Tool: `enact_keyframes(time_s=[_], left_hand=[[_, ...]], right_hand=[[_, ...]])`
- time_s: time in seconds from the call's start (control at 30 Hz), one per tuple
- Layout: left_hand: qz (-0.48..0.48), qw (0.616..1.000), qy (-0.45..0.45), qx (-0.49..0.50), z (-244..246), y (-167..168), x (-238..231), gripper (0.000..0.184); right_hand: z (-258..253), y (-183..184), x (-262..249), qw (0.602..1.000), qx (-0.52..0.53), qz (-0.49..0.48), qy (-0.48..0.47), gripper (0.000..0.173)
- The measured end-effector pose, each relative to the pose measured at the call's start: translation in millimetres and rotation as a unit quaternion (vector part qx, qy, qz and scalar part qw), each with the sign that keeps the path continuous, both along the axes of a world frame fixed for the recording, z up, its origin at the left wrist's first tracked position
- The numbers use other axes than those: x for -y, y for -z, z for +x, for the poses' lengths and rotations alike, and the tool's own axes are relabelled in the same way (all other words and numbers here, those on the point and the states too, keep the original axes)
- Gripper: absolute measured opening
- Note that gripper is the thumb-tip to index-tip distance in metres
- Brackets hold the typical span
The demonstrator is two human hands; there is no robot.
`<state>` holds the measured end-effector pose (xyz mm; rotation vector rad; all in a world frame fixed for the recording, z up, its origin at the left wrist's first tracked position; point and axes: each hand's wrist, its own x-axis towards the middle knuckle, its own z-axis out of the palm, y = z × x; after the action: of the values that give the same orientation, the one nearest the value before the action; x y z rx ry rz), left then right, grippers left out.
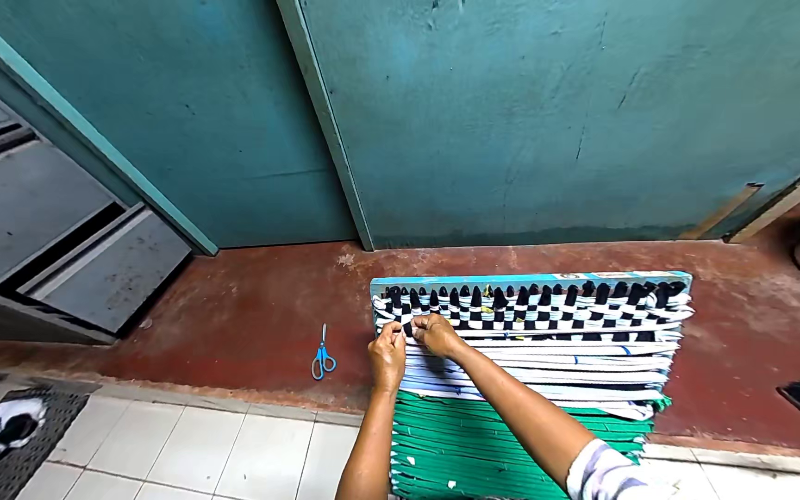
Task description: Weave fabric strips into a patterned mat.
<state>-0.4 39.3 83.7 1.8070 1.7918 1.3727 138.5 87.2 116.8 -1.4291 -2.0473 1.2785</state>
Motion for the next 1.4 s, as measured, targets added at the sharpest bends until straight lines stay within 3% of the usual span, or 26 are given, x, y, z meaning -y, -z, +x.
enact_keyframes(time_s=[0.2,0.3,0.4,0.43,0.5,0.57,0.67,0.73,0.77,0.87,0.9,0.97,1.07,1.27,1.4], left_hand=[[-0.15,0.987,0.002,-0.057,2,-27,2,0.018],[-0.122,0.992,0.001,-0.011,0,-22,-1,0.012],[-0.065,0.995,-0.024,0.072,-5,-12,2,0.01],[-0.045,0.991,-0.023,0.127,-11,-9,3,0.011],[-0.017,0.96,-0.011,0.28,-26,-7,4,0.011],[-0.031,0.906,0.003,0.421,-32,-12,7,0.014],[-0.095,0.859,0.048,0.501,-27,-13,8,0.02],[-0.134,0.868,0.077,0.472,-23,-8,5,0.016],[-0.148,0.892,0.08,0.42,-22,-7,4,0.014],[-0.134,0.984,0.043,0.107,-23,-12,4,0.016],[-0.104,0.994,0.017,0.012,-24,-14,5,0.017],[-0.043,0.995,-0.03,-0.084,-28,-17,6,0.014],[0.016,0.994,-0.085,-0.064,-38,-16,0,0.014],[0.0,0.979,-0.134,0.154,-79,-6,-15,0.015],[-0.001,0.971,-0.136,0.197,-98,-3,-25,0.011]], right_hand=[[0,0,2,1.0,0.01,0.013,-0.008,0.024],[2,-5,9,0.999,0.004,0.027,-0.016,0.025],[11,-3,27,0.991,-0.089,0.096,0.025,0.028],[16,1,32,0.976,-0.139,0.16,0.053,0.026],[28,9,32,0.909,-0.207,0.346,0.109,0.021],[46,1,23,0.841,-0.182,0.486,0.153,0.02],[75,-19,12,0.792,-0.063,0.572,0.204,0.02],[93,-25,2,0.793,0.022,0.566,0.225,0.019],[100,-26,-1,0.806,0.061,0.542,0.23,0.019],[117,-30,-7,0.871,0.147,0.414,0.221,0.033],[120,-29,-9,0.886,0.177,0.373,0.209,0.04],[120,-21,-12,0.881,0.214,0.37,0.203,0.05],[118,-17,-14,0.863,0.22,0.397,0.221,0.053],[120,-11,-17,0.843,0.232,0.426,0.232,0.054],[121,-7,-20,0.83,0.238,0.445,0.239,0.056]])
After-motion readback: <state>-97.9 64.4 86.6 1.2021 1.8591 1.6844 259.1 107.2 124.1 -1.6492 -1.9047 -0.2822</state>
